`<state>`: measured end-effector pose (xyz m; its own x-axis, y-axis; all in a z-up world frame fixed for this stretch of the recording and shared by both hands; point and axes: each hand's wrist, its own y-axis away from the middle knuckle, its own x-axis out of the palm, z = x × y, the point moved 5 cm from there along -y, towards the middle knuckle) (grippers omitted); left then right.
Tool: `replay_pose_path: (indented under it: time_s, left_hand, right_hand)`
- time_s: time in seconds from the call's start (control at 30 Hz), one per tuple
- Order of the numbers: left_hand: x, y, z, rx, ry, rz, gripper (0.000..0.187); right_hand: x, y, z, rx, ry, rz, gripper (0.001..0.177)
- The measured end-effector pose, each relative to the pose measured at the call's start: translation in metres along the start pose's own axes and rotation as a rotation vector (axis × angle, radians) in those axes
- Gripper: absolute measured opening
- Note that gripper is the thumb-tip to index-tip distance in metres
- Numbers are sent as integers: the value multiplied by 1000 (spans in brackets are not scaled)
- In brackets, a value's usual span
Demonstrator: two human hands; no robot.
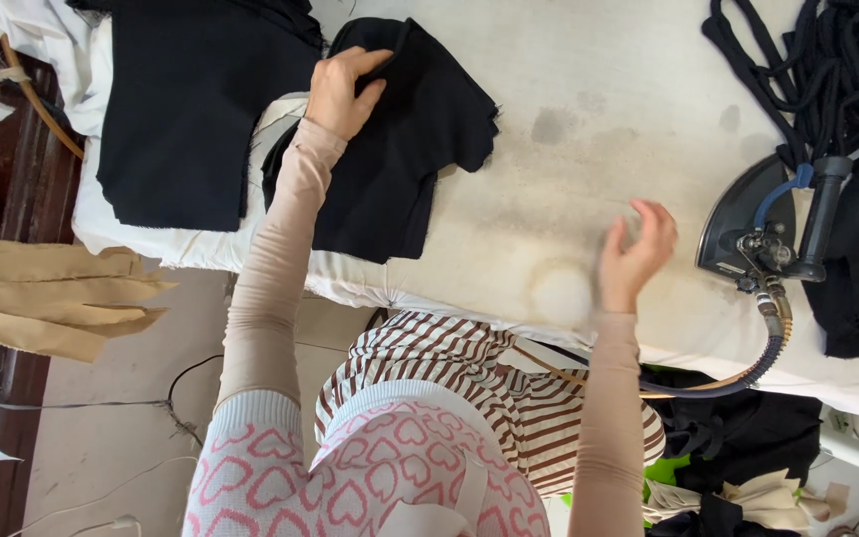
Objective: The person irons several black fabric pieces on a padded ironing table. They repeatedly pick up each piece, smooth it, press it with a steam iron, and place it aside. The person also ties a white ribbon around a bundle of fabric during the process.
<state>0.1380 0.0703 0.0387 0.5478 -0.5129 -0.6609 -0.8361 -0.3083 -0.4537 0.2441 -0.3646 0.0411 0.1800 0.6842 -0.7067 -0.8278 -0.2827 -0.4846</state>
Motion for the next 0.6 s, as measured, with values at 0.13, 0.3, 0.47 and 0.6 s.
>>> replay_pose_path:
  time_s: [0.13,0.3,0.47,0.6]
  left_hand:
    - [-25,5,-75,150,110,62,39]
    - [-48,23,-139,236,158,174,40]
    - [-67,37,-178,396,280,266,41]
    - [-67,41,-184,365,311,144,29]
  right_hand:
    - [6,-29,110,-260,-361,133,34]
    - [26,-57,183,-342,-520,293,75]
    - [34,-73,198,-345,-638,530,40]
    - [19,-67,177,-366,-542,438,25]
